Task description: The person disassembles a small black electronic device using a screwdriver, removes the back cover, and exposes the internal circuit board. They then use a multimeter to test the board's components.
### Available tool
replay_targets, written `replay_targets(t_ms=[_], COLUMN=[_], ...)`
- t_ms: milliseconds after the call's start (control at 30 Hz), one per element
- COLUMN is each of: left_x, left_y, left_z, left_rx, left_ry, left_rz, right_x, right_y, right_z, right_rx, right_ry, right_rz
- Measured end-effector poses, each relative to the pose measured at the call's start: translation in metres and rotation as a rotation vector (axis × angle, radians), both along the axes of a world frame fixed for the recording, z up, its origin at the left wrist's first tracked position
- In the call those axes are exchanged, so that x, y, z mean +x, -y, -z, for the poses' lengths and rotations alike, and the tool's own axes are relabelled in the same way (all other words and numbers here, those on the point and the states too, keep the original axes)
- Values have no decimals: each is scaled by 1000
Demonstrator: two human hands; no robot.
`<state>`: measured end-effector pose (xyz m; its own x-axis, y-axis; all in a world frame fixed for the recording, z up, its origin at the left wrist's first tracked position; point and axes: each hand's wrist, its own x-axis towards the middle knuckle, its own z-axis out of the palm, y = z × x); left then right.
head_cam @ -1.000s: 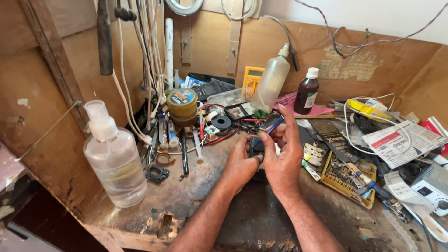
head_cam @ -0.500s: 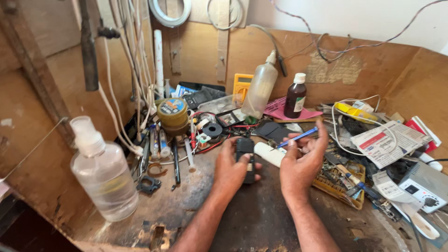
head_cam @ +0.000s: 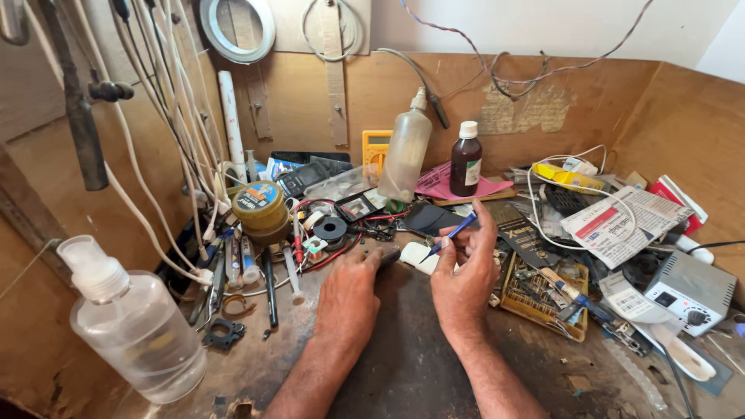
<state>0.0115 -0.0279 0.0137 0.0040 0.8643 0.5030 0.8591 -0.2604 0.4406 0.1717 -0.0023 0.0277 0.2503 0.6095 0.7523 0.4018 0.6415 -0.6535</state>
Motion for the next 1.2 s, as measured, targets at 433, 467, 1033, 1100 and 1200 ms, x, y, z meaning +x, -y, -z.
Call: replay_targets(t_ms=[433,467,1033,1100,1200], left_x=[-2,-1,-3,-3,-2], left_y=[10,9,-11,-12,-12], left_z=[-15,-14,-3,-3,-5], left_rx=[89,153,130,99,67], left_ry=[27,43,531,545,540], left_rz=[27,42,169,169,143], right_x=[-4,-3,-2,-3,-6], right_y=[3,3,-15,-13,-13], right_z=[-2,-2,9,6,3], right_rx=[6,-5,-223,-191,-173], right_ry=[21,30,-331,-348,-330], right_rz=[-11,-16,-445,-494,-484])
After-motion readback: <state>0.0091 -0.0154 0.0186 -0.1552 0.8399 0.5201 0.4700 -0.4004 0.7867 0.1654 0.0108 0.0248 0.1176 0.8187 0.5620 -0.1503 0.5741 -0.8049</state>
